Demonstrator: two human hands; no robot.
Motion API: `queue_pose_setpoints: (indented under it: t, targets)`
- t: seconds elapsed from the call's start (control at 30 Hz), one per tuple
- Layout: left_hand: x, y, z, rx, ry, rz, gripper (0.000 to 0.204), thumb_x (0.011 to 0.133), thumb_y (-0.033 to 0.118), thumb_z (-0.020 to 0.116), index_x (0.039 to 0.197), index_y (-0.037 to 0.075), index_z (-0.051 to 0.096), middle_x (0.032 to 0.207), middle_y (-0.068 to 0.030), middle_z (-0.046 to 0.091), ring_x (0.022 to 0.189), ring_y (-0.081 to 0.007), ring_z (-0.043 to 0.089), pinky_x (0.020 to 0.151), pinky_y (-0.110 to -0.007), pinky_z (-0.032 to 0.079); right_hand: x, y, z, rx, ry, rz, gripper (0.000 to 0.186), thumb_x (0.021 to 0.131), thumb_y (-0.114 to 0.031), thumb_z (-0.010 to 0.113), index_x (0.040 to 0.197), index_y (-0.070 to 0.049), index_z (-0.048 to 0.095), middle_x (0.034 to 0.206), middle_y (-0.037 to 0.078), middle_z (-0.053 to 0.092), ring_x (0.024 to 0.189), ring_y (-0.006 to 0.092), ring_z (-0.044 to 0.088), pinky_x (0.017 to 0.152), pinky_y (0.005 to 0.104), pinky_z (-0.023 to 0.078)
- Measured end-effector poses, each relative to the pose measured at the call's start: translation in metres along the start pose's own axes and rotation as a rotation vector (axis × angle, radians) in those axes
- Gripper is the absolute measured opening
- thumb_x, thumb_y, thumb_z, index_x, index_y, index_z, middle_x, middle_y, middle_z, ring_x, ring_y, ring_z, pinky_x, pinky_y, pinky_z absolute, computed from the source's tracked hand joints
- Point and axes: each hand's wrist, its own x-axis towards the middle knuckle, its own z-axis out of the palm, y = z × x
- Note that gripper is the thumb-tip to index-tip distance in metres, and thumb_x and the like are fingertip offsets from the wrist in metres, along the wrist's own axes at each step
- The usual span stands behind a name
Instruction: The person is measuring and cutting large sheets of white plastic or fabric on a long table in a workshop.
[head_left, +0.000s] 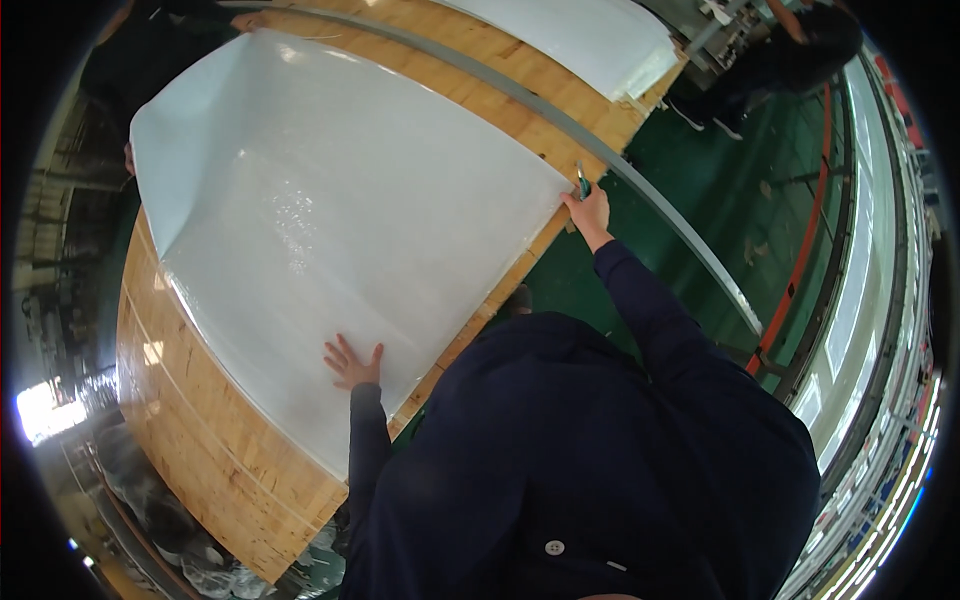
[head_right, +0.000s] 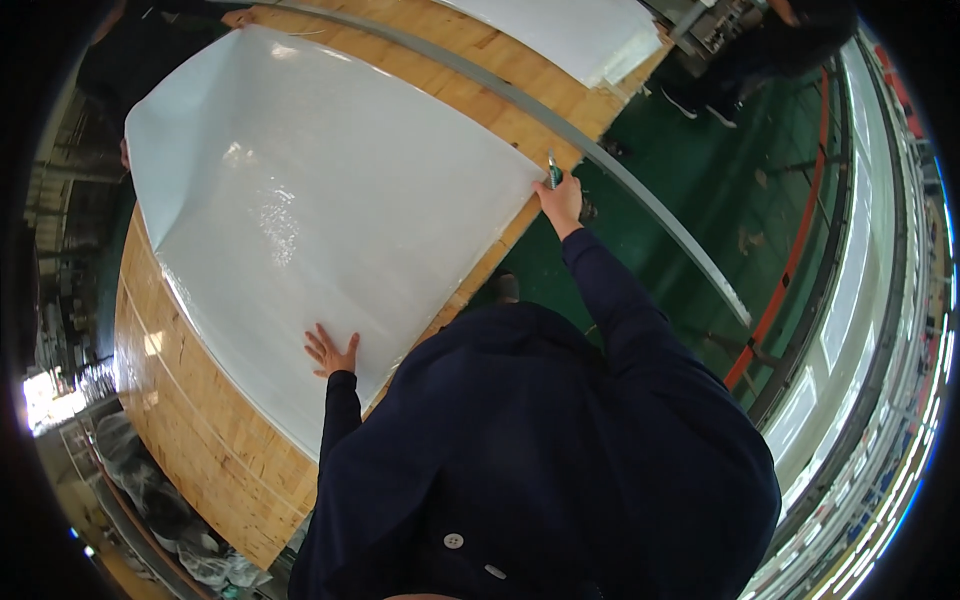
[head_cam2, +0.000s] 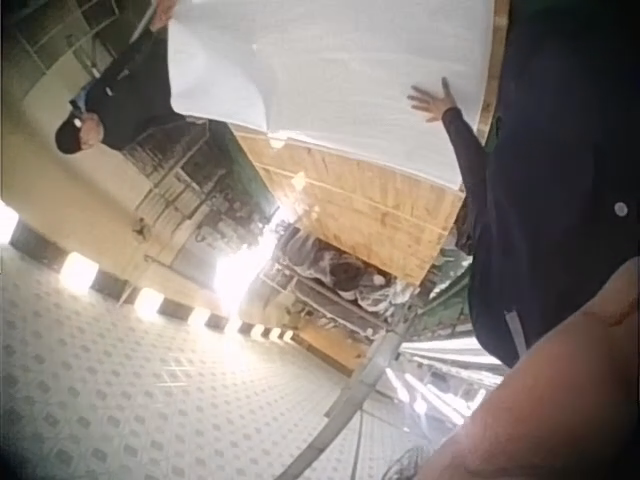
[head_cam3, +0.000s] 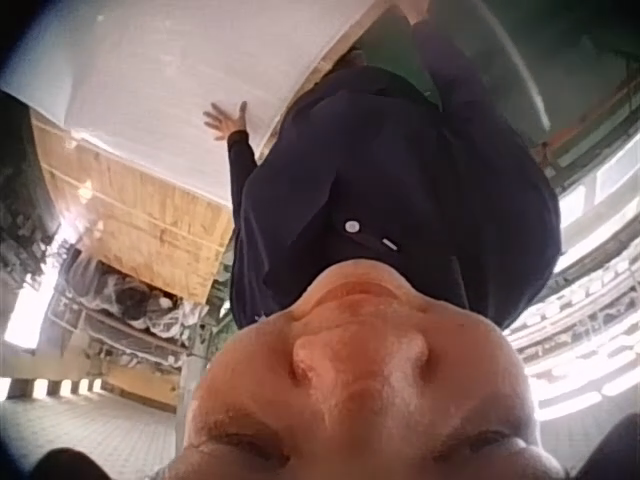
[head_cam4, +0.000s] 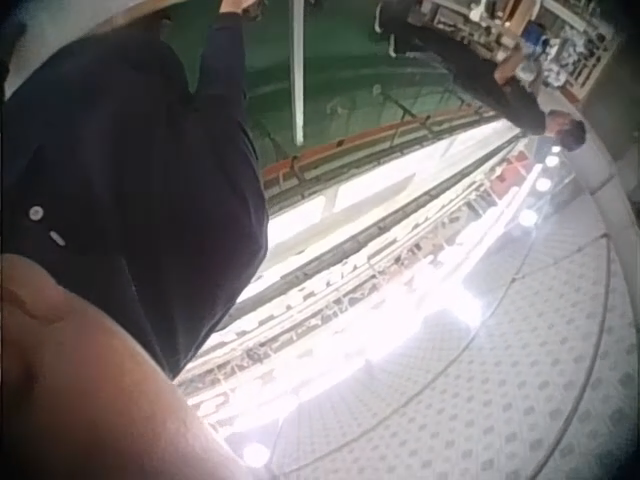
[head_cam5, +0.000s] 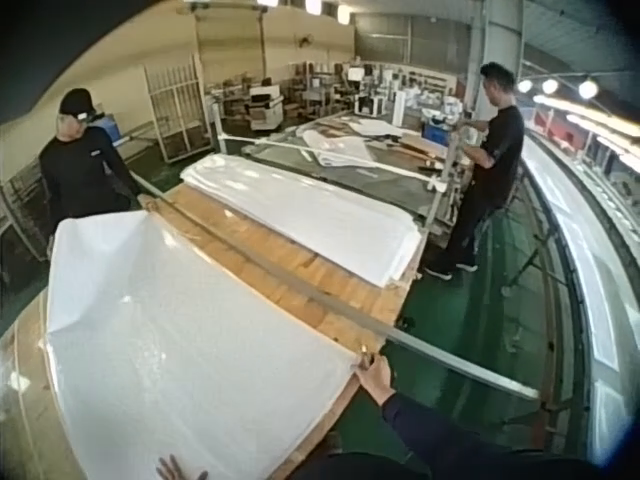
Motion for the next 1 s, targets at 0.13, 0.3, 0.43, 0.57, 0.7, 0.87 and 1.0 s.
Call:
queue_pose_setpoints:
  t: [0.13, 0.3, 0.43, 0.57, 0.7, 0.87, 1.0]
  targets:
    - [0.004, 0.001, 0.004, -0.017, -0.012, -0.003, 0.104, 0.066, 0.069, 0.059, 0.144, 0.032, 0.002, 0.152, 0.0004, -0.008, 0.139, -0.0301, -0.006, 0.095, -0.072, 0.014, 0.007, 0.010, -0.001, 0.116, -0.035, 0.087, 0.054, 0.064, -0.033, 0.079, 0.101, -0.003, 0.054, 0.091, 0.014, 0.061, 0.084, 0.0284, 0.061, 0.072, 0.0382, 0.048]
    - [0.005, 0.002, 0.006, 0.007, -0.016, -0.029, 0.103, 0.067, 0.067, 0.061, 0.144, 0.031, 0.003, 0.152, 0.0001, -0.007, 0.139, -0.0287, -0.004, 0.095, -0.071, 0.016, 0.011, 0.014, 0.002, 0.398, -0.126, 0.278, 0.057, 0.061, -0.031, 0.080, 0.099, -0.002, 0.049, 0.093, 0.015, 0.060, 0.086, 0.0299, 0.059, 0.075, 0.0371, 0.046]
    - [0.004, 0.005, 0.005, 0.002, -0.004, -0.032, 0.103, 0.066, 0.066, 0.061, 0.144, 0.031, 0.003, 0.152, 0.0000, -0.007, 0.139, -0.0293, -0.003, 0.095, -0.072, 0.017, 0.014, 0.022, 0.006, 0.332, -0.104, 0.214, 0.062, 0.060, -0.031, 0.081, 0.102, -0.001, 0.048, 0.094, 0.015, 0.060, 0.085, 0.0290, 0.059, 0.075, 0.0368, 0.046]
    - [0.002, 0.006, -0.004, -0.013, -0.035, -0.035, 0.106, 0.064, 0.066, 0.064, 0.145, 0.031, 0.004, 0.152, -0.0005, -0.007, 0.139, -0.0307, -0.004, 0.094, -0.073, 0.016, 0.015, 0.024, 0.016, 0.524, -0.034, 0.145, 0.067, 0.058, -0.026, 0.082, 0.107, 0.001, 0.047, 0.098, 0.016, 0.058, 0.091, 0.0297, 0.057, 0.078, 0.0369, 0.045]
    - [-0.001, 0.008, -0.012, -0.079, -0.070, -0.046, 0.109, 0.061, 0.067, 0.065, 0.145, 0.029, 0.006, 0.152, -0.0008, -0.008, 0.139, -0.0295, -0.007, 0.096, -0.072, 0.010, 0.019, 0.028, 0.020, 0.414, 0.006, 0.090, 0.052, 0.060, -0.017, 0.081, 0.097, -0.004, 0.047, 0.088, 0.007, 0.056, 0.081, 0.0192, 0.056, 0.071, 0.0326, 0.046]
    - [-0.003, 0.007, -0.015, -0.090, -0.080, -0.044, 0.109, 0.062, 0.067, 0.064, 0.145, 0.030, 0.003, 0.151, -0.0004, -0.012, 0.138, -0.0293, -0.012, 0.095, -0.073, 0.008, 0.018, 0.024, 0.011, 0.390, -0.028, 0.039, 0.050, 0.063, -0.018, 0.080, 0.095, -0.005, 0.045, 0.087, 0.007, 0.052, 0.079, 0.0193, 0.053, 0.070, 0.0339, 0.045]
    - [-0.004, 0.008, -0.018, -0.106, -0.075, -0.033, 0.109, 0.063, 0.068, 0.064, 0.144, 0.030, 0.002, 0.151, -0.0009, -0.012, 0.138, -0.0290, -0.012, 0.096, -0.072, 0.007, 0.016, 0.015, 0.002, 0.338, -0.109, 0.128, 0.048, 0.065, -0.019, 0.080, 0.092, -0.006, 0.043, 0.084, 0.006, 0.048, 0.077, 0.0188, 0.049, 0.069, 0.0331, 0.043]
